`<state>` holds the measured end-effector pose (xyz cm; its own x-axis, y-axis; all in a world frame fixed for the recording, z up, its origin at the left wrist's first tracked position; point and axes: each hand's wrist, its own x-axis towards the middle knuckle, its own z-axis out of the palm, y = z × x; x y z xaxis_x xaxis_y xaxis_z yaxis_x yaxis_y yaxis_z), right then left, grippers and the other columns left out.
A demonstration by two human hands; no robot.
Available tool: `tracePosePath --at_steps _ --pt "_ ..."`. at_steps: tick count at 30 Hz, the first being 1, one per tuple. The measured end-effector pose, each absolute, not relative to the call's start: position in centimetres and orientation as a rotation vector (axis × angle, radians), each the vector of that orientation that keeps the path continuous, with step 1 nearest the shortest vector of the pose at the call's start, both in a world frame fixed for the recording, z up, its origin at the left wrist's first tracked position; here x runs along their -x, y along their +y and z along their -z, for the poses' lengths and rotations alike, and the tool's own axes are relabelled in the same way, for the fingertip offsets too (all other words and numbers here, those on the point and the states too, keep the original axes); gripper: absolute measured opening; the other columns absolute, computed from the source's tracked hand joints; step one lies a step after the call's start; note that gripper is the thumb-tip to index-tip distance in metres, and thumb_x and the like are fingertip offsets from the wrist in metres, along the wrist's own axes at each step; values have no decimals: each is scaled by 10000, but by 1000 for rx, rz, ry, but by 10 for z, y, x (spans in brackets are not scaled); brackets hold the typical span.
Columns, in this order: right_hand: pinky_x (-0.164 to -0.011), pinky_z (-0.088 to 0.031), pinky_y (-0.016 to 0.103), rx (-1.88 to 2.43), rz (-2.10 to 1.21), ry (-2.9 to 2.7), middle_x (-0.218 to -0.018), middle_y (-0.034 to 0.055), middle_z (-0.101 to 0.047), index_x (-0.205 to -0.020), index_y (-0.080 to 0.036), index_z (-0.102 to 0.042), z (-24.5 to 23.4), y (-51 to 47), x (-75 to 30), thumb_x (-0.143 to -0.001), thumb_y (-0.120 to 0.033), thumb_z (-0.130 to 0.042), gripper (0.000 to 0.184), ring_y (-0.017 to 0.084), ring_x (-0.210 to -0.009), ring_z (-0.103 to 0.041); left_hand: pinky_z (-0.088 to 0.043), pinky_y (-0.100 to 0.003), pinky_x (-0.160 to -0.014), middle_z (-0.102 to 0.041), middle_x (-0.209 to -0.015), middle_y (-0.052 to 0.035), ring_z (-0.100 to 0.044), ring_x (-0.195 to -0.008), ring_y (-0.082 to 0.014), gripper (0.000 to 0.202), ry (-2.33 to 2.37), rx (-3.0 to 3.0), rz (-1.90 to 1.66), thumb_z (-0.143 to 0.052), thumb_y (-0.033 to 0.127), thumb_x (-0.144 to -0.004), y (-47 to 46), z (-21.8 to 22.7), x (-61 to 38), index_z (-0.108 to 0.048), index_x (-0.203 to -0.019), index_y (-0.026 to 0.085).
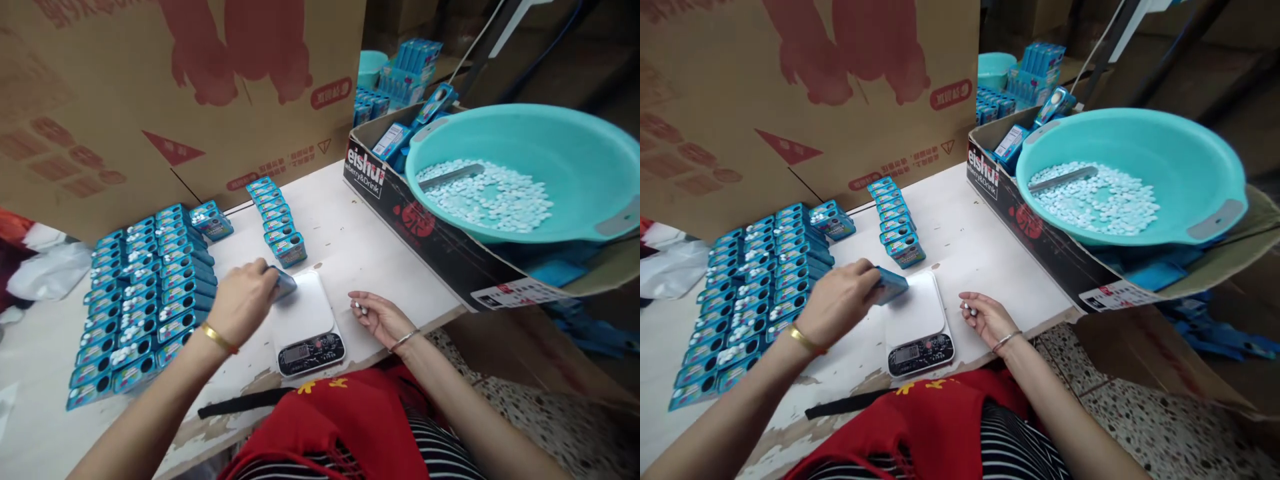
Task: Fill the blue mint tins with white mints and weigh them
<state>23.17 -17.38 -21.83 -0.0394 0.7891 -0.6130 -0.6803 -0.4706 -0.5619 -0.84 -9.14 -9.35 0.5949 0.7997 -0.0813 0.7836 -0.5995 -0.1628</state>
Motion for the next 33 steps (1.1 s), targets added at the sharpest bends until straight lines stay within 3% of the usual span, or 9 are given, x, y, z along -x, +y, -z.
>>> tracePosePath --at_steps 6,11,14,17,24,28,33 --pt "-407 -370 131 1088 -1716 -148 -676 -5 -591 -787 -134 -689 216 -184 -231 -577 -206 -822 259 50 -541 -514 -424 -362 -680 -634 -838 -96 -611 -764 -228 123 -1246 2879 -311 -547 240 -870 -115 112 -44 -617 -800 168" --pt "-552 -509 148 1189 -1635 -137 -781 37 -663 -776 -139 -691 221 -197 -244 -591 -186 -819 230 88 -666 -630 -454 -390 -843 -646 -1042 -86 -610 -944 -244 268 -1264 2980 50 -534 425 -889 -112 100 -19 -590 -990 184" --pt "-645 -547 172 1260 -1649 -192 -833 72 -698 -807 -137 -687 223 -203 -252 -591 -164 -818 255 121 -755 -671 -475 -356 -828 -658 -1001 -67 -623 -927 -220 331 -1541 2881 447 -490 478 -905 -123 98 16 -578 -1041 190" --pt "-626 -542 184 1313 -1697 -260 -786 66 -700 -810 -138 -690 220 -204 -255 -583 -190 -841 277 117 -711 -661 -494 -326 -781 -670 -916 -47 -639 -848 -195 324 -1836 2719 695 -504 497 -890 -141 112 51 -598 -963 196" --pt "-512 -427 214 1383 -1631 -727 -649 17 -670 -824 -129 -676 189 -181 -247 -576 -365 -851 384 70 -518 -522 -506 -298 -741 -688 -856 -50 -643 -782 -175 335 -2205 2628 809 -509 504 -878 -181 166 84 -620 -865 188" --pt "-553 -442 256 1379 -1513 -1095 -608 6 -650 -837 -138 -669 154 -160 -237 -674 -382 -780 314 90 -518 -523 -501 -304 -780 -689 -881 -52 -640 -818 -174 306 -2227 2618 850 -506 465 -888 -188 178 83 -626 -879 184" --pt "-569 -446 263 1327 -1362 -1521 -715 13 -639 -837 -158 -650 121 -139 -214 -796 -248 -656 99 101 -566 -553 -503 -299 -790 -690 -874 -52 -645 -827 -175 290 -2161 2658 903 -506 446 -894 -186 182 82 -625 -873 182"
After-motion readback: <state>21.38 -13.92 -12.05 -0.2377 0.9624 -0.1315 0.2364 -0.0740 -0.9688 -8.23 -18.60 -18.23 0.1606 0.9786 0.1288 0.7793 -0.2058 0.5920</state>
